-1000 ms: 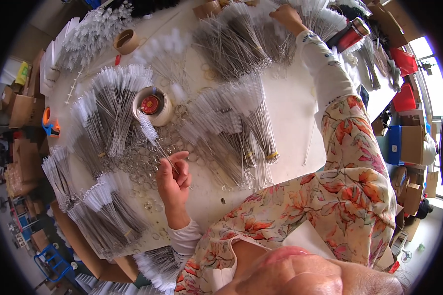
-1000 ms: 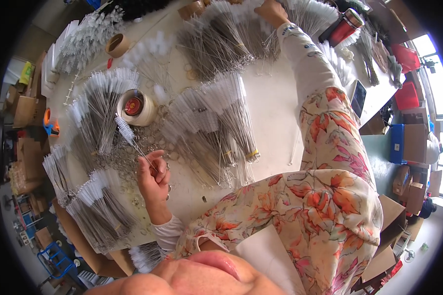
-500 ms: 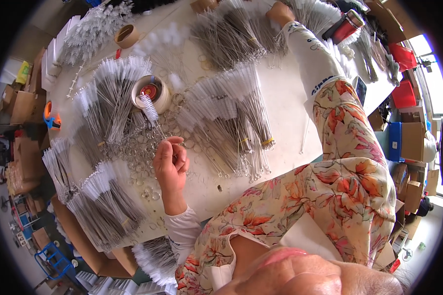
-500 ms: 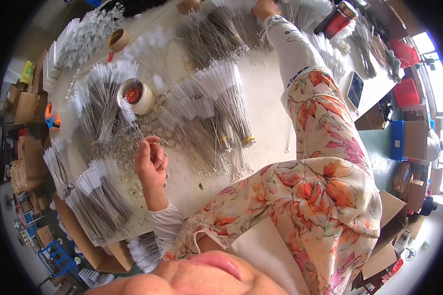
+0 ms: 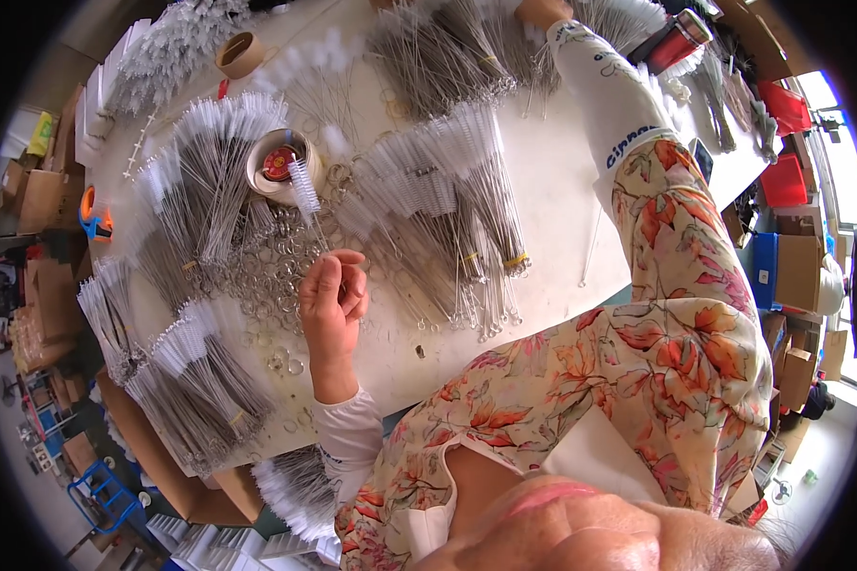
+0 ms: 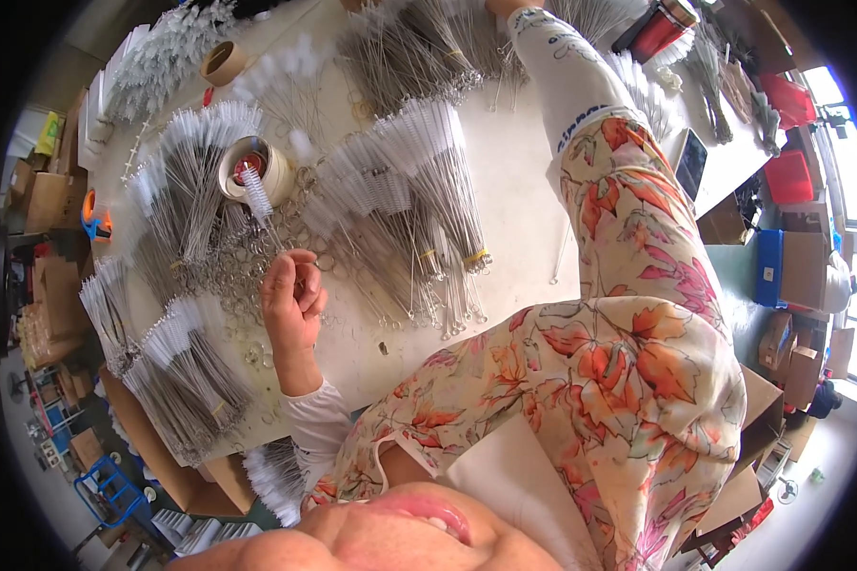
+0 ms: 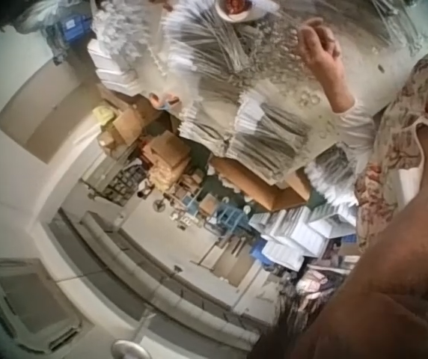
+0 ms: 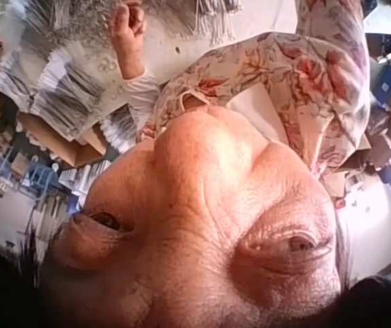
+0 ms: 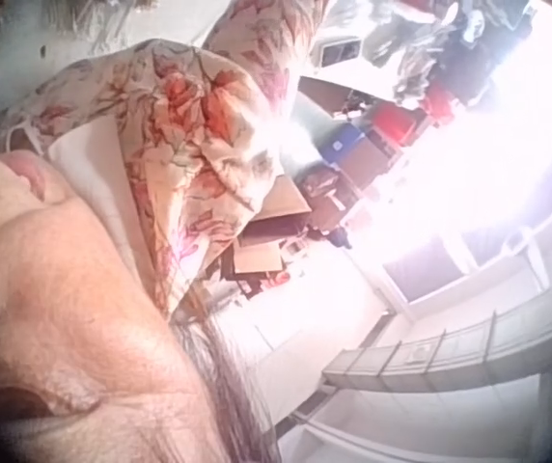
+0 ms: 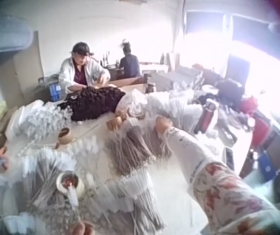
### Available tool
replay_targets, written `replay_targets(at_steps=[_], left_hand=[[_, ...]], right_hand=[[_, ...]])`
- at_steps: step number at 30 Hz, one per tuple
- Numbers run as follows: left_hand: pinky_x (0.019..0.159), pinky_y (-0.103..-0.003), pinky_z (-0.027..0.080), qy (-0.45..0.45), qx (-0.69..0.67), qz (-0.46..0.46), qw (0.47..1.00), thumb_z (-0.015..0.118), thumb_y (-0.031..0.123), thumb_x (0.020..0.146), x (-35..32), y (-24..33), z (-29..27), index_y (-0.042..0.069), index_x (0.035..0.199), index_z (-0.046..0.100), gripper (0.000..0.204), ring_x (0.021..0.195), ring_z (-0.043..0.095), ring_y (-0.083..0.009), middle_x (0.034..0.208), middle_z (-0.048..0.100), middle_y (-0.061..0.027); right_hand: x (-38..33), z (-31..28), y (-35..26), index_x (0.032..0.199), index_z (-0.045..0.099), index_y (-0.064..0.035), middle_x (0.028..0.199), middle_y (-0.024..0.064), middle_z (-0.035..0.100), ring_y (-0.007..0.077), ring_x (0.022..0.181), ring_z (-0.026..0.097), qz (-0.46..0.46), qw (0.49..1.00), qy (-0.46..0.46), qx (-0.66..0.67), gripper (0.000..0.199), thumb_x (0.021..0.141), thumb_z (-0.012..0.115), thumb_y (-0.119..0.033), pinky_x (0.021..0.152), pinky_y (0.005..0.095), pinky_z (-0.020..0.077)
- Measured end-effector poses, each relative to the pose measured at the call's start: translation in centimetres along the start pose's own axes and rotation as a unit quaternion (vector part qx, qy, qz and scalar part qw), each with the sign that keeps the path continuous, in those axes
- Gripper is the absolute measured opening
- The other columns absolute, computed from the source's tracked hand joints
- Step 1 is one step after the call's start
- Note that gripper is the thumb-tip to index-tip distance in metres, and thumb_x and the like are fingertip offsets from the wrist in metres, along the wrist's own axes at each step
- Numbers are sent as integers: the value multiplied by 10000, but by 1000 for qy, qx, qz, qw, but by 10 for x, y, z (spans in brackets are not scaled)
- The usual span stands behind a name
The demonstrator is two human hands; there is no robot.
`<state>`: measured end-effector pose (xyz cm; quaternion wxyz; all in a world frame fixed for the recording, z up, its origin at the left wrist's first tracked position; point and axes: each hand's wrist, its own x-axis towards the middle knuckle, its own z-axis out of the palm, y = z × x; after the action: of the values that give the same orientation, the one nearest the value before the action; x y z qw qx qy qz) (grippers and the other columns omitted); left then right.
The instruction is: Attaching metal rings to the wire handles of white cleaning brushes.
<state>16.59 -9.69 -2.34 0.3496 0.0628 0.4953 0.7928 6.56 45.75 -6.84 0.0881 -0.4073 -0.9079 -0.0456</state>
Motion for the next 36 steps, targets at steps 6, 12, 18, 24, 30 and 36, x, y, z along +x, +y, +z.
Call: replay_targets(at_steps=[6, 12, 18, 24, 30, 36], left_hand=[[379, -172, 206, 11, -3, 6, 1000, 446, 267, 963, -1, 3, -6, 8, 957, 595, 299, 430, 251, -11, 630, 500, 1], [380, -174, 204, 25, 3, 13, 1000, 462, 259, 957, -5, 7, -2, 8, 948, 597, 286, 441, 264, -11, 634, 501, 0], [381, -175, 204, 19, 12, 10, 1000, 474, 247, 952, -3, 6, 0, 9, 946, 599, 269, 458, 279, -12, 635, 499, 4], [380, -175, 209, 9, 24, 15, 1000, 469, 229, 954, -7, 8, 2, 9, 950, 600, 256, 459, 282, -12, 640, 504, 5], [374, -175, 202, 20, 37, 8, 999, 474, 242, 951, -5, 6, 1, 11, 957, 599, 262, 450, 270, -13, 637, 494, 7], [375, -172, 195, 12, 30, 3, 999, 479, 250, 949, -5, 3, -4, 16, 963, 601, 264, 446, 256, -14, 643, 491, 10]], right_hand=[[16, 3, -2, 852, 702, -105, 981, 104, 663, 309, 892, 636, -33, 998, -52, 5, 239, 674, 684, -264, 760, 395, 510], [33, 32, 39, 844, 666, -161, 810, 71, 647, 301, 802, 628, -286, 957, 26, -52, 187, 704, 623, -276, 676, 423, 480], [35, 19, 86, 784, 646, -207, 713, 32, 630, 274, 701, 608, -438, 879, 189, -26, 123, 680, 626, -270, 597, 410, 454], [-1, 24, 76, 709, 669, -205, 601, 38, 570, 245, 606, 578, -604, 774, 86, 171, 49, 690, 628, -224, 566, 355, 446], [-39, 21, 39, 705, 688, -142, 770, 71, 635, 279, 696, 604, -361, 931, -3, -52, 135, 653, 654, -263, 635, 386, 484], [-61, -22, 16, 825, 683, -92, 957, 129, 655, 318, 822, 636, -229, 962, -65, -130, 263, 638, 680, -278, 684, 435, 514]])
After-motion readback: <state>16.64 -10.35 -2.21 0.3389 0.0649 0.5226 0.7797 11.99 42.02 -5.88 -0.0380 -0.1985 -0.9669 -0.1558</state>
